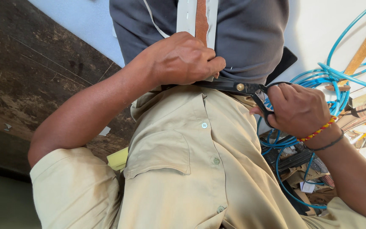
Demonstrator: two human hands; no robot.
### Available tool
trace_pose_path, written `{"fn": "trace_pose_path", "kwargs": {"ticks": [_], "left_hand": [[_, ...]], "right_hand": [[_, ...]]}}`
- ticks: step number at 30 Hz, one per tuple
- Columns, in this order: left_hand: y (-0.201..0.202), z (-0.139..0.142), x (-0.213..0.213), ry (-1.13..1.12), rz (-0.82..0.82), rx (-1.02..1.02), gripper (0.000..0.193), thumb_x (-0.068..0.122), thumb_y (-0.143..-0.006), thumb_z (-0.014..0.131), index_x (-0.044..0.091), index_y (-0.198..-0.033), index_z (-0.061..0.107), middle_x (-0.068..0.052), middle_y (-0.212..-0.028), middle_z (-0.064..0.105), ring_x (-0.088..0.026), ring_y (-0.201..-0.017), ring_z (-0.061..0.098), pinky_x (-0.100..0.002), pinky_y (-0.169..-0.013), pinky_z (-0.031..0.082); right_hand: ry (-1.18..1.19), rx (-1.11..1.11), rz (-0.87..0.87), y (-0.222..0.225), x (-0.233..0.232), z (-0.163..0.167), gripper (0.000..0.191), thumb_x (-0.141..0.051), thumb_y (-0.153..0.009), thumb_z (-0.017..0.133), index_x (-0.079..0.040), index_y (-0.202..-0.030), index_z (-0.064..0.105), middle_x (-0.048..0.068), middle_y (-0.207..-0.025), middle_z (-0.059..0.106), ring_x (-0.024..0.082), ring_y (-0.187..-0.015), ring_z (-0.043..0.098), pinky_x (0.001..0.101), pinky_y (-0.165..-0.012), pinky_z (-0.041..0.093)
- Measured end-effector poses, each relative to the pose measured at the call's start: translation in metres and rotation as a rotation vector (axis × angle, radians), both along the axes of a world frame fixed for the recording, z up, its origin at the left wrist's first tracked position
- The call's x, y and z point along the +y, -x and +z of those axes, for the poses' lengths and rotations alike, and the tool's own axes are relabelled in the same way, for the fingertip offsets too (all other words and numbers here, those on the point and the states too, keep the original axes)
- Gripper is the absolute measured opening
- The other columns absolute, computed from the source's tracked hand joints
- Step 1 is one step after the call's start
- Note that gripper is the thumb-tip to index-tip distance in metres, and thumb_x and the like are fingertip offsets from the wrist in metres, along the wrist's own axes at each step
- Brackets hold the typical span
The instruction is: The person wraps a long strip of light-colored fabric around a wooden frame, folds the edges, and secures them using a pneumatic staple gun. They then trim the excess fabric with scissors.
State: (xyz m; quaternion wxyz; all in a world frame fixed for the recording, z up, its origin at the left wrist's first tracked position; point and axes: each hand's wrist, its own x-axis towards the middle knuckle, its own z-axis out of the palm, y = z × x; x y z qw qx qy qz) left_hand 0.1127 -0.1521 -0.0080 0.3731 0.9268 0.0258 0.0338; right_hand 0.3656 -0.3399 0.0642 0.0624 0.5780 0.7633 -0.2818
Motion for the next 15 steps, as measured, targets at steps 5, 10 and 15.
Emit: {"fn": "trace_pose_path", "kwargs": {"ticks": [5,10,15], "left_hand": [[0.003,-0.002,-0.001,-0.045,0.013,-0.046,0.016,0.023,-0.095,0.070,0.008,-0.091,0.066,-0.006,-0.069,0.069,-0.025,-0.068,0.072,-0.040,-0.052,0.053],[0.000,-0.007,-0.002,0.031,0.031,-0.062,0.015,0.023,-0.094,0.071,0.009,-0.094,0.067,-0.005,-0.075,0.071,-0.026,-0.070,0.072,-0.040,-0.052,0.053],[-0.005,-0.006,-0.001,0.077,0.002,-0.063,0.012,0.020,-0.093,0.069,0.008,-0.096,0.068,-0.006,-0.076,0.072,-0.028,-0.067,0.072,-0.041,-0.052,0.053]], "right_hand": [[-0.015,-0.077,0.040,-0.007,-0.017,0.007,0.041,-0.042,-0.093,0.072,-0.008,-0.078,0.055,0.005,-0.068,0.054,0.023,-0.063,0.062,0.0366,-0.054,0.048],[0.014,-0.156,0.064,-0.008,-0.023,0.014,0.045,-0.045,-0.091,0.071,-0.010,-0.070,0.052,0.004,-0.062,0.051,0.021,-0.057,0.060,0.0364,-0.051,0.047],[-0.043,-0.064,0.027,-0.007,-0.010,0.009,0.050,-0.050,-0.088,0.076,-0.008,-0.075,0.053,0.005,-0.067,0.052,0.022,-0.061,0.061,0.0369,-0.052,0.046]]}}
